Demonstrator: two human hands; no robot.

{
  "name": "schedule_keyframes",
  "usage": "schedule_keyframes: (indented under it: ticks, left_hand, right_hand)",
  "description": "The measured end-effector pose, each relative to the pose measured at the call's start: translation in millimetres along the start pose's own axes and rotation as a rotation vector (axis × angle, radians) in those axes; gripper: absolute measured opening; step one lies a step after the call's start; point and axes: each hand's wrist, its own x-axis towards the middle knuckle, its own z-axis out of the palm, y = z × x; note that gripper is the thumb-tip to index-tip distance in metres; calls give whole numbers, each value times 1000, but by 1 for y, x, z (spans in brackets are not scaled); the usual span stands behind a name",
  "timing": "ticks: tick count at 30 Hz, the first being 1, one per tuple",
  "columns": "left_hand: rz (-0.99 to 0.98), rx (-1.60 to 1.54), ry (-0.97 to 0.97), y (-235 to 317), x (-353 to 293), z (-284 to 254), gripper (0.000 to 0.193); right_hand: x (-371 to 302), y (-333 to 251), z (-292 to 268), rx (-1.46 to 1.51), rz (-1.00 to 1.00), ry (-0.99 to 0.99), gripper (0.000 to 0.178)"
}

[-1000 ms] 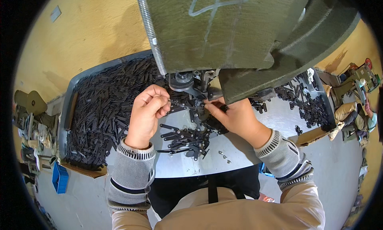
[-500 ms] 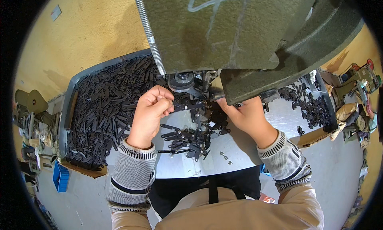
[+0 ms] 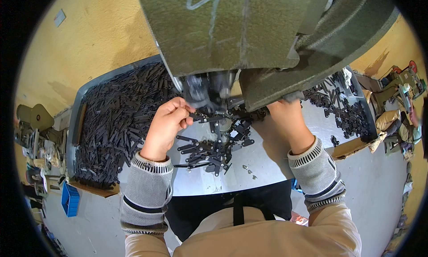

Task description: The person repeatedly picks small black metal hardware pieces from a bin and places them into a press or fixture on the workbench. The person handles the pieces one at a time, aligns them under the machine, and then removes the processed pieces, continuing the cycle throughout the clip.

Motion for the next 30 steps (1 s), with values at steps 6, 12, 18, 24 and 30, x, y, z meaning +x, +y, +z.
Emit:
schedule_keyframes:
  ticks: [6,12,18,24,30]
  left_hand:
    - [57,-113,-68,2,-1,-6,12]
    - [115,0,-272,14,-15,-14,13]
    - [212,104,-320,-3,-47,-5,16]
    - [454,463,-337,-23,-72,3,11]
    - [694,798,-371,-25,-100,8,22]
  right_hand:
    - [-3,-13,3,-2,-47,-141,19]
    - [-19,-35,2,-300,-158,-610,10]
    - [-30,-35,21,-584,-466,-581,12]
    - [-56,-43,17,-520,-499,-526,14]
    - [-96,-55,10,-446,-486,-562,15]
